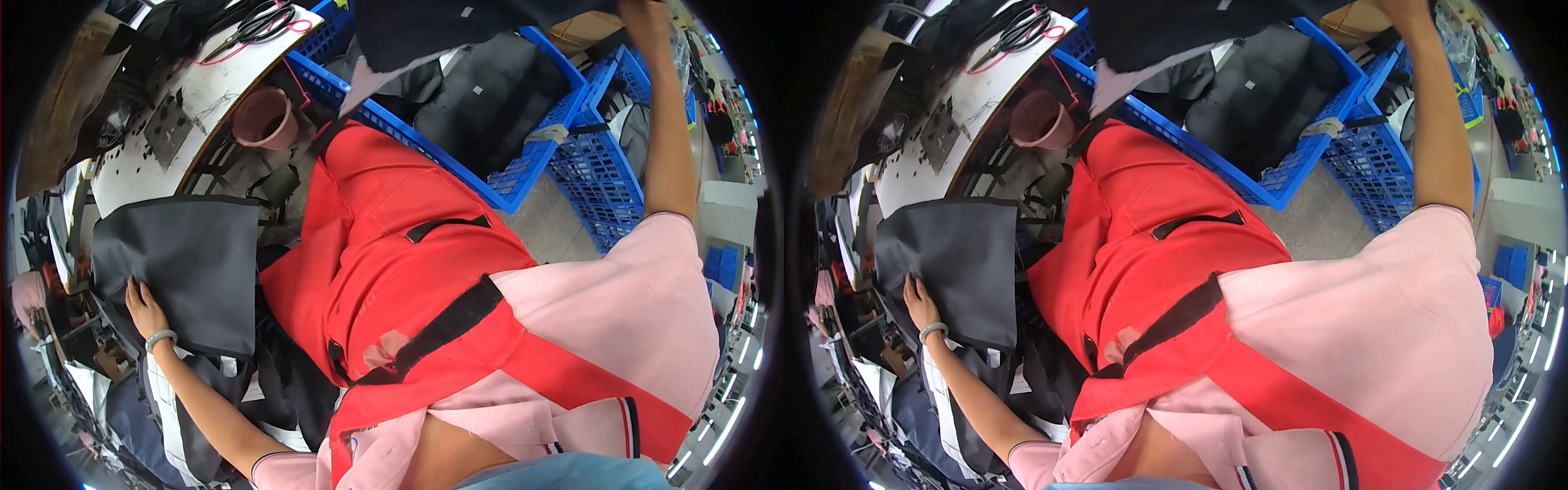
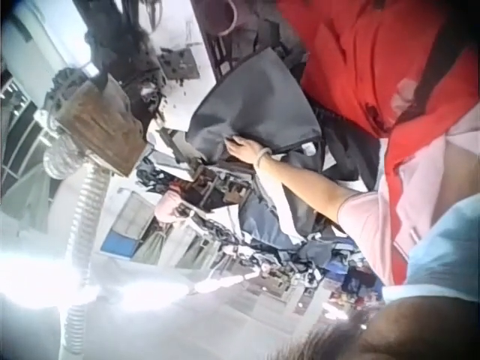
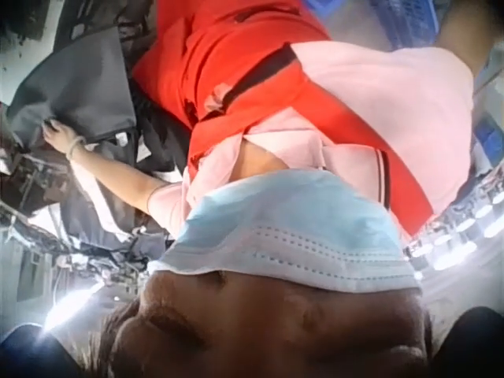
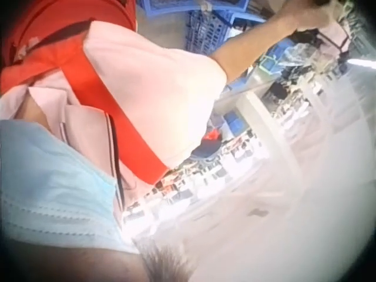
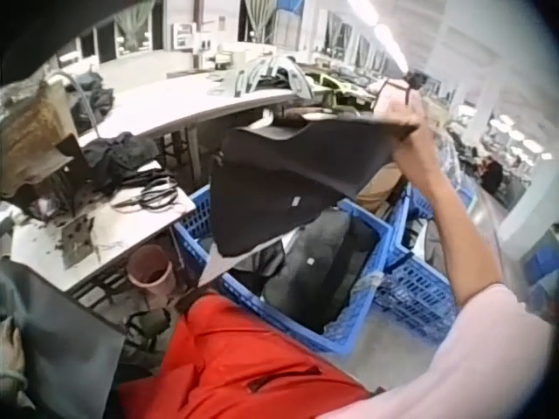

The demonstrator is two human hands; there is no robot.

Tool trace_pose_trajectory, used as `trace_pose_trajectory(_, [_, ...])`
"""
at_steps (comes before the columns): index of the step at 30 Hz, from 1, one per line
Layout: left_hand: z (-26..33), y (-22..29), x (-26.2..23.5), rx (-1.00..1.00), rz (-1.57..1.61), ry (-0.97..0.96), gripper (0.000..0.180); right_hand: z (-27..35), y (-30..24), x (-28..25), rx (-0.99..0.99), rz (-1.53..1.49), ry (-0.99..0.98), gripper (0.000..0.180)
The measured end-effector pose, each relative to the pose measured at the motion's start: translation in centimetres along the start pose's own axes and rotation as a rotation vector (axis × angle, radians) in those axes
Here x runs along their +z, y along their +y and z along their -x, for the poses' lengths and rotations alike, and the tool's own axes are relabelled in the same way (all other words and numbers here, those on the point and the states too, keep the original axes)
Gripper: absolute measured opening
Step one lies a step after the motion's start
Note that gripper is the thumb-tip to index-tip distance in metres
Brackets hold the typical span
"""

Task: The recorder is assembling and sewing black fabric components using an industrial sewing machine in a manufacturing facility.

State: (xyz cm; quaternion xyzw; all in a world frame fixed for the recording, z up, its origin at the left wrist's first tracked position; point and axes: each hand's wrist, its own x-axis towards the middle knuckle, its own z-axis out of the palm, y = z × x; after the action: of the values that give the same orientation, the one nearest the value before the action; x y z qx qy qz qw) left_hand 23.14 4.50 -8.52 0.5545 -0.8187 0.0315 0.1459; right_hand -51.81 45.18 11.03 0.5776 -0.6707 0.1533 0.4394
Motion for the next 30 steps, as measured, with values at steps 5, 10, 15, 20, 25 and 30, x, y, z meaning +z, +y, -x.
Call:
trace_pose_trajectory(5, [2.0,-0.9,-2.7,-0.036,-0.038,-0.012,0.043,17.3,-6.8,11.2,0.169,-0.353,-0.467,0.042])
trace_pose_trajectory(10, [1.5,5.4,-5.0,0.028,-0.215,0.184,0.053,33.4,-15.9,16.3,0.355,-0.849,-1.690,0.018])
trace_pose_trajectory(15, [1.0,-0.3,-8.1,-0.361,-0.202,0.291,0.079,19.3,-27.0,17.7,0.242,-1.013,-1.080,0.018])
trace_pose_trajectory(20, [2.9,-1.1,-2.8,-0.518,0.134,0.186,0.058,3.8,-39.5,18.8,0.226,-1.540,-0.952,0.040])
trace_pose_trajectory(25, [6.1,1.8,-5.7,-0.393,0.413,0.138,0.053,-5.3,-49.7,16.0,0.333,-1.798,-1.254,0.054])
trace_pose_trajectory(30, [13.6,1.3,-15.9,-0.402,1.154,-0.129,0.040,2.2,-54.8,5.6,0.225,-2.269,-1.216,0.044])
